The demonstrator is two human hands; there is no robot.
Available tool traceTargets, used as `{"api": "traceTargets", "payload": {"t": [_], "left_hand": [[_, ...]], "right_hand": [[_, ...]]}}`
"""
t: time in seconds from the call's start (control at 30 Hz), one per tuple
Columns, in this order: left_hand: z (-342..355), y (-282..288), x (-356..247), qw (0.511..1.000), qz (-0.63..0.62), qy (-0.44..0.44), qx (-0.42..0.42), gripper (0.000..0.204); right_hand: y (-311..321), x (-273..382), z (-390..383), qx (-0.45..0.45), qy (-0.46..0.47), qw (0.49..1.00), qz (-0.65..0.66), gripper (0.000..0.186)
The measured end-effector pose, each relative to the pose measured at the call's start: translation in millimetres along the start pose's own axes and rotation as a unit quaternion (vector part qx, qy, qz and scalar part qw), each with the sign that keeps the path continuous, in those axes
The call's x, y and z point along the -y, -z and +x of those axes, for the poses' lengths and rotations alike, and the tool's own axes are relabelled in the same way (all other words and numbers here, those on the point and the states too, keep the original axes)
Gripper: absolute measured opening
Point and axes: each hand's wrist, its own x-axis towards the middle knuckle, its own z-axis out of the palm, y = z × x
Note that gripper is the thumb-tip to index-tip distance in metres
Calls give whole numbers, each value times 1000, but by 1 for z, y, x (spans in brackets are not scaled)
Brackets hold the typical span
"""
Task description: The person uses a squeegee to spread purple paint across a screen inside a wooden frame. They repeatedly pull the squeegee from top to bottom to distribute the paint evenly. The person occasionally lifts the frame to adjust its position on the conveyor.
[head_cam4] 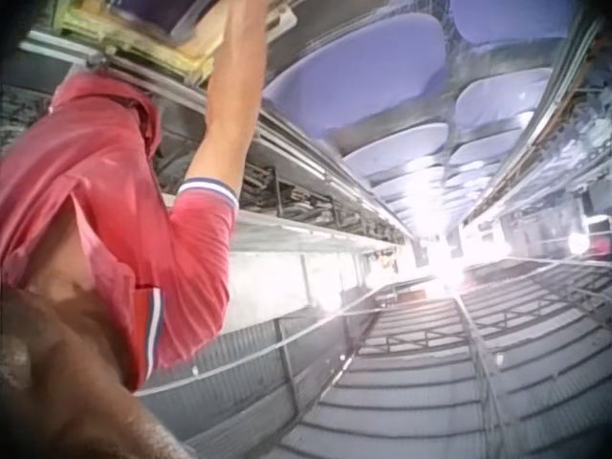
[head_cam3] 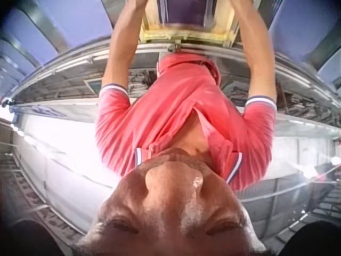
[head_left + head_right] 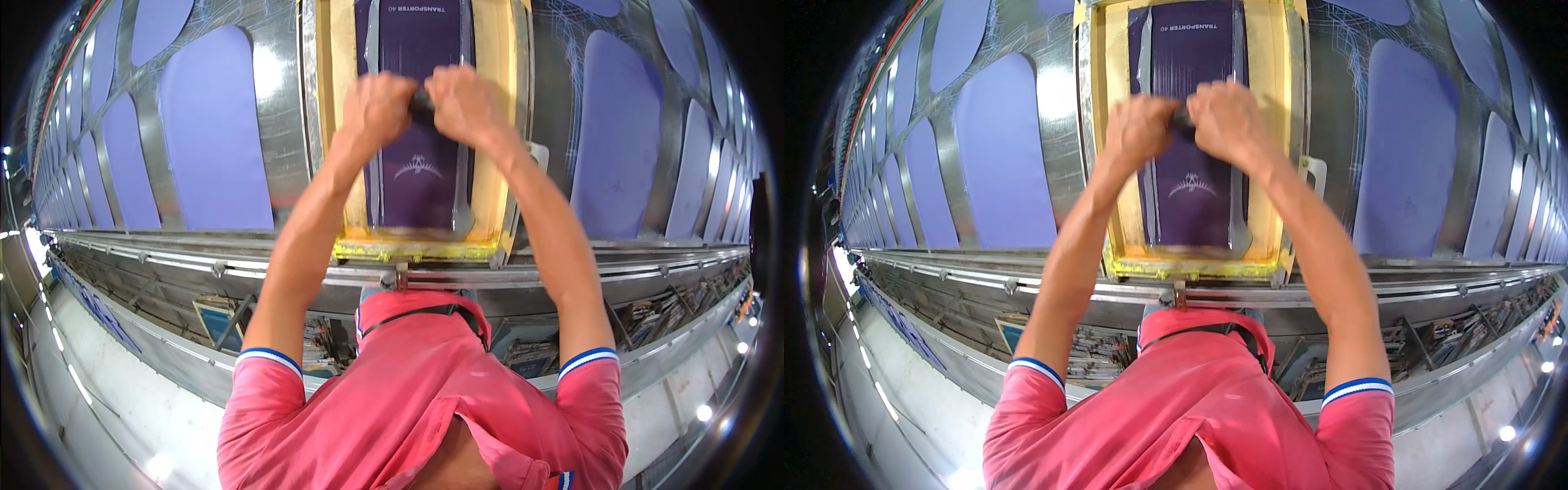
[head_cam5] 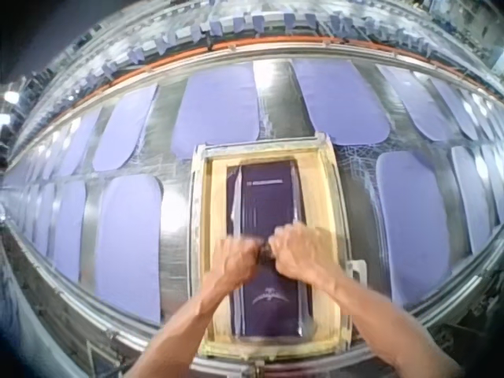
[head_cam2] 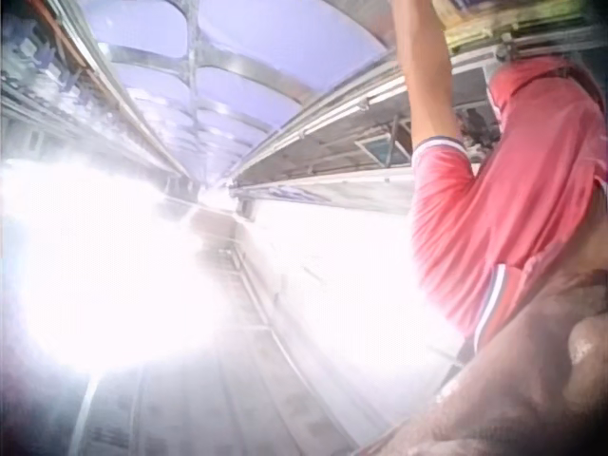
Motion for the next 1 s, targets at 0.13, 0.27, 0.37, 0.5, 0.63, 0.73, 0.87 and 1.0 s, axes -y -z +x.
{"api": "traceTargets", "payload": {"t": [0.13, 0.27, 0.37, 0.5, 0.63, 0.73, 0.87, 1.0], "left_hand": [[-126, -22, -51, 997, -35, 33, 56, 31], [-193, -37, -77, 995, -58, 38, 74, 28], [-174, -27, -65, 993, -45, 28, 110, 26], [-58, -2, -18, 997, 5, 9, 80, 27], [83, 19, 32, 996, 64, 22, 52, 29], [177, 42, 53, 989, 136, 41, 42, 32], [239, 42, 90, 994, 101, 3, -46, 16], [218, 32, 82, 993, 111, -16, -47, 15]], "right_hand": [[-28, 66, -113, 51, 1, 998, 37, 12], [-52, 106, -180, 44, -16, 997, 54, 10], [-44, 98, -161, 88, -36, 994, 59, 10], [-4, 44, -55, 58, -61, 996, 32, 12], [13, -42, 73, 70, -76, 995, -9, 18], [42, -96, 154, 73, -89, 992, -50, 23], [54, -126, 210, 25, -76, 995, -66, 20], [31, -129, 193, 42, -58, 995, -76, 21]]}}
